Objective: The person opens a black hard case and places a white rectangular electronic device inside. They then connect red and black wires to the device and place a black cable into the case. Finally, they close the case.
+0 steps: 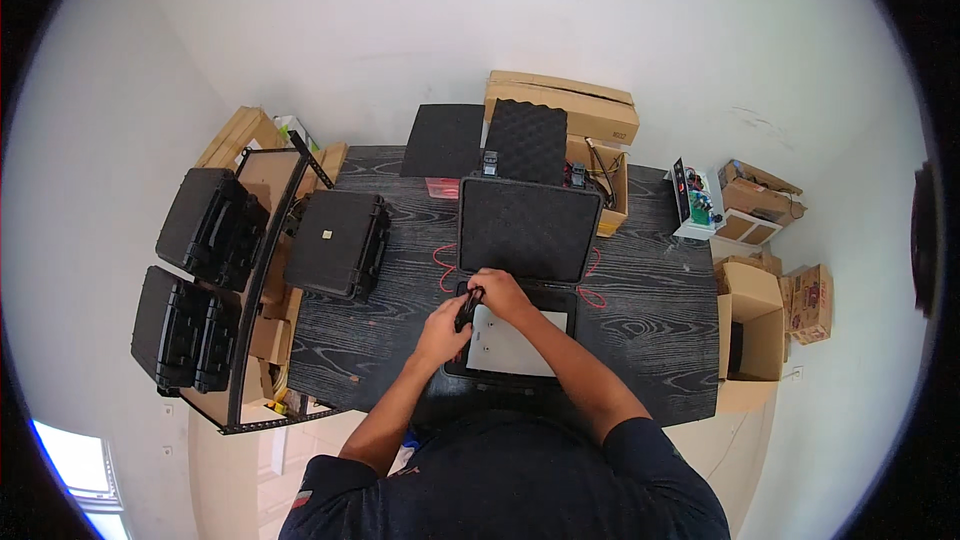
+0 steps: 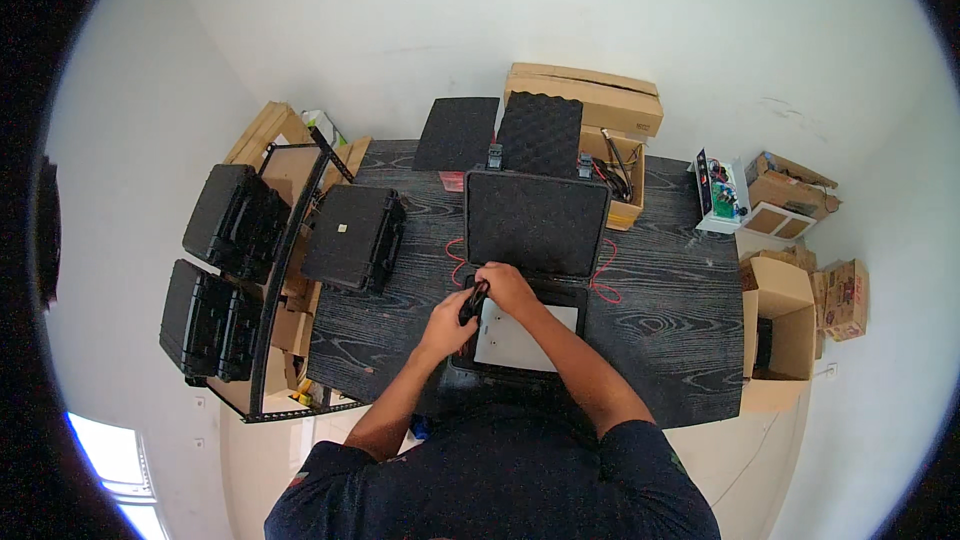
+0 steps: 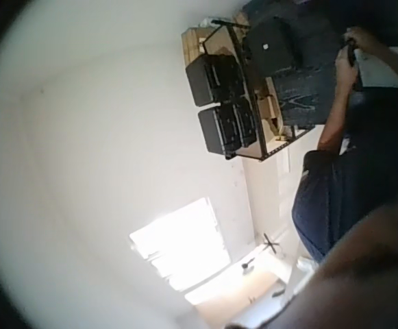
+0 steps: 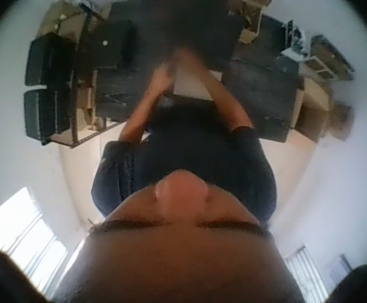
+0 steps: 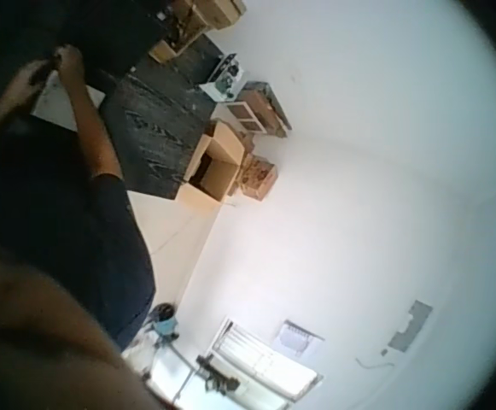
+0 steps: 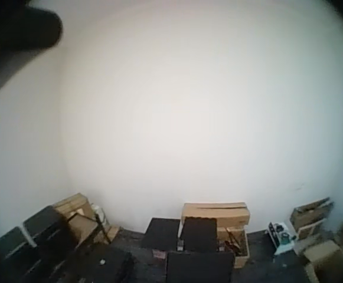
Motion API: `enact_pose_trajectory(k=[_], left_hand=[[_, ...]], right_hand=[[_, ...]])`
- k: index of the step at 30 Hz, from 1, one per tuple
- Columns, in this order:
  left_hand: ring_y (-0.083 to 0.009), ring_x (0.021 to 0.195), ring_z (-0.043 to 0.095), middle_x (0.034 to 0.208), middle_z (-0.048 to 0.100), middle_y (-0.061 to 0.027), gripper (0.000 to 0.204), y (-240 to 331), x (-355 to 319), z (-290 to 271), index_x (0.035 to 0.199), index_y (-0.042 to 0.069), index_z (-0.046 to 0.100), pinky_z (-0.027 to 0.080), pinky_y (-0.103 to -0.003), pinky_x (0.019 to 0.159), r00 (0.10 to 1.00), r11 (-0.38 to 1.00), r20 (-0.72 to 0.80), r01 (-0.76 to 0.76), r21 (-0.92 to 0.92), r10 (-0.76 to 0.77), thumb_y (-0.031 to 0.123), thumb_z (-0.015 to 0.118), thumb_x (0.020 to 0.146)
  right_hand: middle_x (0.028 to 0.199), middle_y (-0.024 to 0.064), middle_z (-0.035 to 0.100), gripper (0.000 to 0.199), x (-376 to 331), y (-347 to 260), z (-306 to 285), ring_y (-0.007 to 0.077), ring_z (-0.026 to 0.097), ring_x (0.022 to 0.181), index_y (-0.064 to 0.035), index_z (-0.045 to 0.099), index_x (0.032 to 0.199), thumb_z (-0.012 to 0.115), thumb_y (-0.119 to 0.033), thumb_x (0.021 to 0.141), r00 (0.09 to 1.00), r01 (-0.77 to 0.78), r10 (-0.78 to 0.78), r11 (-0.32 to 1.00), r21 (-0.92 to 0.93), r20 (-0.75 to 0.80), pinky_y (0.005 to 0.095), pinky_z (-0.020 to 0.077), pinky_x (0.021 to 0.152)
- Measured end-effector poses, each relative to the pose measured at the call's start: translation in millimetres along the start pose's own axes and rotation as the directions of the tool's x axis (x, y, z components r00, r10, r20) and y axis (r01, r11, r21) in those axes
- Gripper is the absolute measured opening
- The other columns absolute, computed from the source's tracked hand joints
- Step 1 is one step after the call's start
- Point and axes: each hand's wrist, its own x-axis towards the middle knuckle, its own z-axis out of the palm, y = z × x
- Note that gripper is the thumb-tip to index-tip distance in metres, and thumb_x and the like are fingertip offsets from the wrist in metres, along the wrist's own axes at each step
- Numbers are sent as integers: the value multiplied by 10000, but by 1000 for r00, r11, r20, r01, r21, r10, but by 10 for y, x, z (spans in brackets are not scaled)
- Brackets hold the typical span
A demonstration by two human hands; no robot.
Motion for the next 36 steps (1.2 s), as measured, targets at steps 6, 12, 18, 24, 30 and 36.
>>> enact_pose_trajectory(k=[6,12,18,24,30,36], left_hand=[[-423,1240,599,1373,593,-233,623,67,-141,221,1421,2,529,503,-473,1050,998,989,-23,-58,134,61,7,673,815],[-420,1230,603,1335,624,-204,586,172,-200,311,1386,15,559,516,-479,1041,993,980,-100,-48,194,69,-9,636,806],[-414,1181,635,1280,664,-180,568,249,-137,211,1360,20,577,527,-482,1017,992,985,-110,-44,166,63,8,634,794],[-429,1136,663,1259,666,-221,623,213,4,134,1406,28,481,543,-477,947,983,982,-119,153,115,-139,93,689,823],[-332,1065,701,1222,679,-208,681,-15,-2,-9,1386,6,431,543,-406,900,968,977,-151,187,-98,-201,161,799,835],[-259,989,709,1180,693,-183,512,-80,-115,20,1252,-21,617,568,-366,848,962,978,-179,206,-25,-207,190,839,842]], right_hand=[[932,159,694,228,-100,-1,-3,342,702,886,-28,717,1033,678,63,828,982,131,-104,976,173,-156,427,556,802],[938,161,683,177,-119,-10,-82,364,678,924,-36,716,1009,681,-1,839,996,73,-77,993,-88,-44,445,549,829],[953,167,705,188,-37,43,-44,369,688,935,-36,740,1002,694,-22,820,999,43,-41,991,-128,15,455,552,829],[927,171,720,233,73,133,76,384,703,928,-15,727,1030,696,7,800,996,85,-88,983,-165,-9,460,561,848],[1027,197,740,266,32,-36,-29,384,704,1018,-28,672,1137,646,8,875,991,-133,132,990,-48,-21,488,552,884],[975,210,746,165,36,-78,-96,393,718,982,-11,733,1009,696,-12,849,992,-123,123,992,-29,-7,464,565,860]])
